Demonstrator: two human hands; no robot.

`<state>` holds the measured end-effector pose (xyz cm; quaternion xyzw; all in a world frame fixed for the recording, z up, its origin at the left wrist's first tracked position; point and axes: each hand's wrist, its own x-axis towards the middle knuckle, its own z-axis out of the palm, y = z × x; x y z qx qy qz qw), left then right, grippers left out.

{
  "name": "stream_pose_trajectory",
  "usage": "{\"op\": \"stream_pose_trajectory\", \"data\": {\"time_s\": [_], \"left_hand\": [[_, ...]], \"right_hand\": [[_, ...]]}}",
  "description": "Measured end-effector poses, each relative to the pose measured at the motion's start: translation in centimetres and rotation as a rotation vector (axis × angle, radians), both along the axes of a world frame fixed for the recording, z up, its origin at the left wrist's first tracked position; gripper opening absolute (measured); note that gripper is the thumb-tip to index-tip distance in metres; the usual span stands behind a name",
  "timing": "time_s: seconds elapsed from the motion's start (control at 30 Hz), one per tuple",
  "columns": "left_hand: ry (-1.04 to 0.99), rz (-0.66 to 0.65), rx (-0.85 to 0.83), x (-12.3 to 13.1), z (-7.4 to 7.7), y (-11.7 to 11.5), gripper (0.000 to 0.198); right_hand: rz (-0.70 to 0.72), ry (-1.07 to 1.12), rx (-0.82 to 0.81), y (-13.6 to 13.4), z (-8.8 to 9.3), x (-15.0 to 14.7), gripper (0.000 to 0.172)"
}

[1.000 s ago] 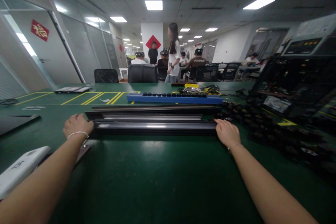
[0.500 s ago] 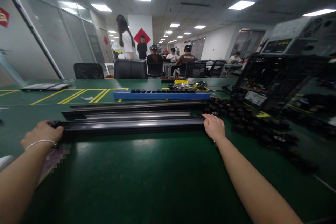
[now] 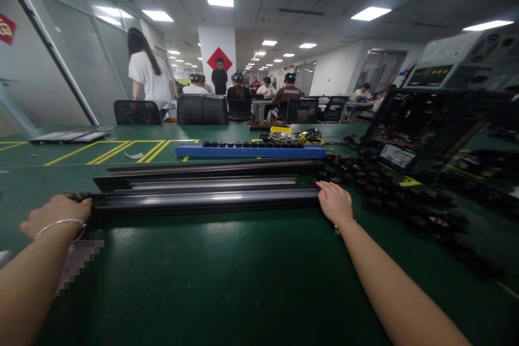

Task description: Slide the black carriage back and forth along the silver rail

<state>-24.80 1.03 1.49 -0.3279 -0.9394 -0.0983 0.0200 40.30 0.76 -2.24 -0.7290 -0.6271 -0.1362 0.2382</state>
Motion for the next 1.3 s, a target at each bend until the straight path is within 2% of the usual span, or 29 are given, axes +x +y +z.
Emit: {"op": "stream_pose_trajectory", "data": {"time_s": [0.4, 0.83, 1.3], "left_hand": [[-0.022, -0.057, -0.030, 1.6, 0.9, -0.7, 0.064], [-0.048, -0.184, -0.047, 2.1, 0.5, -0.3, 0.061], [-0.020, -0.287, 0.042, -1.2, -1.7, 1.5, 0.056]], "right_hand": [[0.005, 0.018, 0.025, 0.0, -0.1, 0.0, 0.040], [0.003, 0.033, 0.053, -0.1, -0.1, 0.0, 0.041], [0.019, 0.056, 0.050, -0.1, -0.3, 0.1, 0.041]]}}
